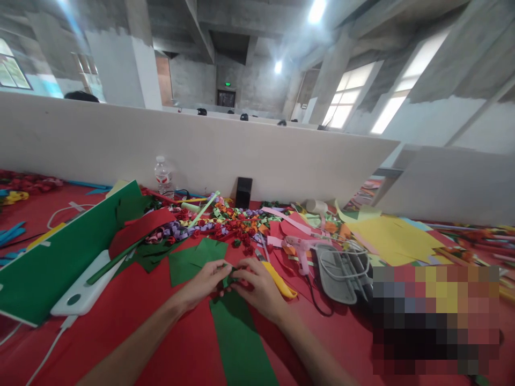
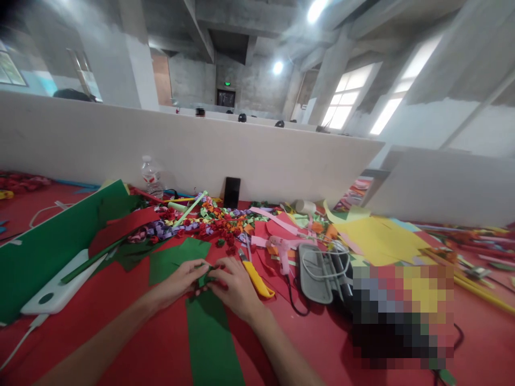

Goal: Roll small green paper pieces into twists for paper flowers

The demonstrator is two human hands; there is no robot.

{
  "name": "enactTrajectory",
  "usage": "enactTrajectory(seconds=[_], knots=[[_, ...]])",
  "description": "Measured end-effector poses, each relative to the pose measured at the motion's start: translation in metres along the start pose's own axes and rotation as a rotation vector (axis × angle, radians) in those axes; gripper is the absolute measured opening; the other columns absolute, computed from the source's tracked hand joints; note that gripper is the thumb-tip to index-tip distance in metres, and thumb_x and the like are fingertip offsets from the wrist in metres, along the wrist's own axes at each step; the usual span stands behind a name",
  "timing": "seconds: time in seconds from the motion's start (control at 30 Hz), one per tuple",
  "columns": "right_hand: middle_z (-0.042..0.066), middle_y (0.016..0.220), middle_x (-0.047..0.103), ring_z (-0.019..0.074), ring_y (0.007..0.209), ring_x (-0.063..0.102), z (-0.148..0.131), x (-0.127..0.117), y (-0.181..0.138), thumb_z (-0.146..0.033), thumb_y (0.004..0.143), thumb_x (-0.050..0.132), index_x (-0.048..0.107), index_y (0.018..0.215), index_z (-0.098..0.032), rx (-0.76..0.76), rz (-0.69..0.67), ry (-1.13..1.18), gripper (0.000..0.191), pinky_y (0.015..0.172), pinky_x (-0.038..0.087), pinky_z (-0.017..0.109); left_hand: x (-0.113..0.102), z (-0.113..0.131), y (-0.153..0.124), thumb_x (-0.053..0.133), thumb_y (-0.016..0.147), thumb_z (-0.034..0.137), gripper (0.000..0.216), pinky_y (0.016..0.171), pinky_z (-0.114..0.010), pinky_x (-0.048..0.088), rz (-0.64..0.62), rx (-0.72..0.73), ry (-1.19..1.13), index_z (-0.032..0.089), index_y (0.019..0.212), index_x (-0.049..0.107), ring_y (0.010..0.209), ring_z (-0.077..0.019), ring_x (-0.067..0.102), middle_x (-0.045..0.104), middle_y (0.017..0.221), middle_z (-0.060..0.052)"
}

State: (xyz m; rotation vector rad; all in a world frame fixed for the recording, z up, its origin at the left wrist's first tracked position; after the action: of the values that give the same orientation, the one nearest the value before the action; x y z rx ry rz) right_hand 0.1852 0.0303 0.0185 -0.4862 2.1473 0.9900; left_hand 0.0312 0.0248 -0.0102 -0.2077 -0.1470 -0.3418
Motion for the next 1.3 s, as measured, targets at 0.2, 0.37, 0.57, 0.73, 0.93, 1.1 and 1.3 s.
enactTrajectory(seconds=[0.2, 0.37, 0.57, 0.73, 0.93, 1.1, 1.3], knots=[[0.005, 0.1, 0.057, 0.0186, 0.09, 0.056, 0.004, -0.001, 0.0, -0.023, 0.085, 0.068, 0.064, 0.096, -0.022, 0.067, -0.072, 0.064, 0.012, 0.078, 0.048, 0.03, 0.003, 0.007, -0.002, 0.061, 0.084, 0.05, 0.04, 0.059, -0.024, 0.042, -0.1, 0.021, 0.086, 0.013, 0.1, 0.065, 0.07, -0.0143, 0.06, 0.066, 0.084, -0.006], [0.005, 0.099, 0.056, 0.0187, 0.092, 0.056, 0.009, -0.001, -0.002, -0.023, 0.087, 0.066, 0.064, 0.097, -0.023, 0.028, -0.085, 0.049, 0.01, 0.078, 0.048, 0.03, 0.001, 0.01, -0.004, 0.064, 0.083, 0.04, 0.032, 0.074, -0.028, 0.046, -0.194, 0.022, 0.121, 0.013, 0.099, 0.07, 0.087, -0.0192, 0.063, 0.068, 0.092, -0.008], [0.006, 0.102, 0.057, 0.0187, 0.092, 0.056, 0.005, -0.007, 0.0, -0.021, 0.092, 0.057, 0.064, 0.096, -0.023, 0.01, -0.009, 0.043, 0.008, 0.078, 0.047, 0.031, -0.001, 0.008, -0.005, 0.068, 0.081, 0.038, 0.032, 0.084, -0.031, 0.048, -0.159, 0.007, 0.019, 0.014, 0.1, 0.07, 0.091, -0.0202, 0.064, 0.069, 0.096, -0.009], [0.006, 0.1, 0.058, 0.0191, 0.092, 0.056, 0.003, -0.009, 0.0, -0.02, 0.093, 0.055, 0.063, 0.096, -0.023, 0.001, 0.017, 0.032, 0.009, 0.079, 0.047, 0.033, 0.001, 0.009, -0.006, 0.072, 0.078, 0.039, 0.036, 0.087, -0.032, 0.049, -0.143, -0.004, -0.048, 0.013, 0.104, 0.071, 0.093, -0.0211, 0.066, 0.07, 0.1, -0.011], [0.007, 0.109, 0.059, 0.022, 0.099, 0.055, 0.002, -0.005, -0.001, -0.025, 0.089, 0.064, 0.062, 0.111, -0.026, -0.042, -0.043, -0.021, 0.023, 0.082, 0.047, 0.035, -0.006, 0.003, -0.003, 0.075, 0.076, 0.04, 0.037, 0.084, -0.029, 0.051, -0.059, -0.025, -0.058, 0.014, 0.102, 0.072, 0.09, -0.0197, 0.068, 0.071, 0.099, -0.009], [0.007, 0.106, 0.059, 0.0215, 0.097, 0.057, 0.004, -0.005, 0.0, -0.027, 0.088, 0.065, 0.064, 0.109, -0.026, -0.038, -0.037, -0.043, 0.021, 0.081, 0.047, 0.035, -0.013, -0.001, 0.002, 0.075, 0.075, 0.041, 0.035, 0.072, -0.026, 0.053, -0.024, -0.021, 0.011, 0.013, 0.095, 0.073, 0.083, -0.0189, 0.068, 0.072, 0.09, -0.009], [0.006, 0.106, 0.058, 0.0199, 0.098, 0.058, 0.006, -0.006, -0.001, -0.025, 0.088, 0.065, 0.067, 0.101, -0.026, -0.013, -0.005, 0.032, 0.013, 0.082, 0.049, 0.033, -0.011, 0.003, 0.002, 0.072, 0.076, 0.042, 0.034, 0.058, -0.022, 0.046, -0.021, -0.008, 0.067, 0.012, 0.092, 0.073, 0.064, -0.0138, 0.063, 0.072, 0.081, -0.009]])
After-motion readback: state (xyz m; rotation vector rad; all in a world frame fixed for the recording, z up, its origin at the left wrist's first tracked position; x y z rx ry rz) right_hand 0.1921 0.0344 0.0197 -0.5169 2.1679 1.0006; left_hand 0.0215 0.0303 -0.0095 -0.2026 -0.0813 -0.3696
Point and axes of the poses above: each hand's wrist, its own y-axis towards the middle knuckle, its own x-axis out of the palm, z = x × y, the point moved 4 cm from there along y, towards the middle knuckle
